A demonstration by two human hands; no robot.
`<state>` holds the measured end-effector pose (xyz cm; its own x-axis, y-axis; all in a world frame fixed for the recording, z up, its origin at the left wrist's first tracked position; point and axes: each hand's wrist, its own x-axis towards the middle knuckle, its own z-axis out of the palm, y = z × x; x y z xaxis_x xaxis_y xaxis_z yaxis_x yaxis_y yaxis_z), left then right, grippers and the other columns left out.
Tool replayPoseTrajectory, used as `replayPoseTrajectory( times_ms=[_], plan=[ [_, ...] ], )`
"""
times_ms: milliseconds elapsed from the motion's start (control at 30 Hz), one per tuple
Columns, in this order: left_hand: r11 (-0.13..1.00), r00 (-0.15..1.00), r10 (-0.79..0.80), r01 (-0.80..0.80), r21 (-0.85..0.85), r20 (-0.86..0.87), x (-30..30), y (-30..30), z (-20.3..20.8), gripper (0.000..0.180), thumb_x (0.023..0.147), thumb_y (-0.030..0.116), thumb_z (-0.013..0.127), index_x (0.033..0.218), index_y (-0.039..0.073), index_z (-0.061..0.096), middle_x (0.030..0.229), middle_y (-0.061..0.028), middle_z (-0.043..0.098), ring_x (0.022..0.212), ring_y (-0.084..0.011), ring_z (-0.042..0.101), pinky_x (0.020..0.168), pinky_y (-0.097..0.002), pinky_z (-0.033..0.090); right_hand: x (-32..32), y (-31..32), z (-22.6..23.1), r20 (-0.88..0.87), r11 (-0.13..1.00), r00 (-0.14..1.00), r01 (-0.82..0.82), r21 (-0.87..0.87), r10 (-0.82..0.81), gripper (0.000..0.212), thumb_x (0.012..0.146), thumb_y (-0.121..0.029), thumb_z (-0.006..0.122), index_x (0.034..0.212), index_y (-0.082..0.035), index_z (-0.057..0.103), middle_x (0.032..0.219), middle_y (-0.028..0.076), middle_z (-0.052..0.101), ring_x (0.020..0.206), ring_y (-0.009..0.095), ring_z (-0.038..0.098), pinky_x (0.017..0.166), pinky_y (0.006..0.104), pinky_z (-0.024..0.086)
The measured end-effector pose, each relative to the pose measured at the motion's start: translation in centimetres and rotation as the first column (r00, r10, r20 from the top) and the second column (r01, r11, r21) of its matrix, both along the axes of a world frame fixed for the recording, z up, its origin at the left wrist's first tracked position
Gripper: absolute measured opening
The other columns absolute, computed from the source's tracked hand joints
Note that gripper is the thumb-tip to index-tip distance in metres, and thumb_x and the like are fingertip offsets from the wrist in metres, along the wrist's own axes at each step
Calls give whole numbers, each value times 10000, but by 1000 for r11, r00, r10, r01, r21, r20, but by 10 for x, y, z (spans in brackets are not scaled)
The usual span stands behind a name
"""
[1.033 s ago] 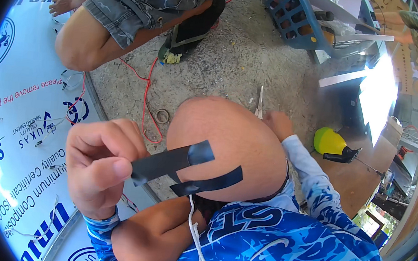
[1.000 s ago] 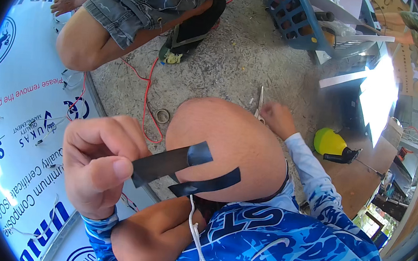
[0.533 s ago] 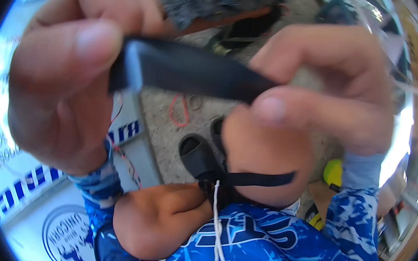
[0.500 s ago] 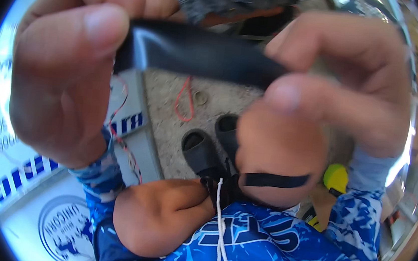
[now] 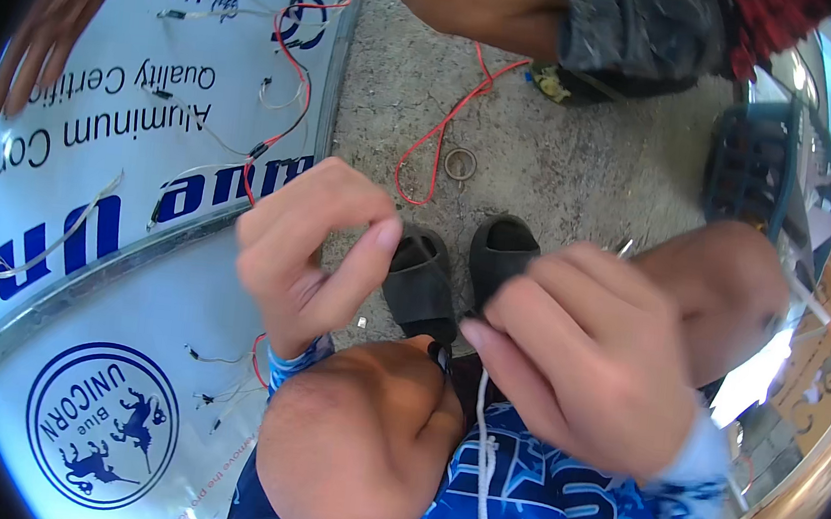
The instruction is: Taping electrical wire connections on a signage panel using electrical tape and scissors.
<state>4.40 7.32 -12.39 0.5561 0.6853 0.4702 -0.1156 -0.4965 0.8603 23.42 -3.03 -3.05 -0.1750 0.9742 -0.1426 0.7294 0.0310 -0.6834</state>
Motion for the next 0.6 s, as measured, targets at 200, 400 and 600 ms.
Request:
replayPoseTrajectory(
  times_ms=[200, 400, 600],
  plan=[
    [927, 872, 375, -360, 106, -313, -19, -9, -72, 127, 805, -51, 748, 906, -5, 687, 780, -125, 658, 672, -277, 629, 583, -352, 481, -42, 9, -114, -101, 933, 938, 342, 115, -331, 157, 834, -63, 738, 855, -20, 589, 797, 130, 606, 765, 338, 600, 659, 424, 477],
    [758, 755, 512, -621, -198, -410, -33, -27, -106, 159, 948, 31, 679, 1101, -5, 704, 813, -70, 699, 738, -122, 653, 676, -258, 523, -62, 18, -141, -133, 960, 960, 261, 101, -247, 139, 850, -72, 707, 870, -26, 578, 810, 120, 582, 763, 323, 595, 659, 435, 483],
    [570, 856, 406, -511, -643, -320, -25, -27, -88, 158, 975, 113, 675, 1057, -23, 676, 762, -49, 679, 674, -85, 624, 635, -234, 506, -66, 14, -149, -94, 954, 957, 284, 93, -276, 150, 849, -94, 702, 864, -32, 566, 810, 117, 567, 774, 309, 586, 664, 430, 491]
  ],
)
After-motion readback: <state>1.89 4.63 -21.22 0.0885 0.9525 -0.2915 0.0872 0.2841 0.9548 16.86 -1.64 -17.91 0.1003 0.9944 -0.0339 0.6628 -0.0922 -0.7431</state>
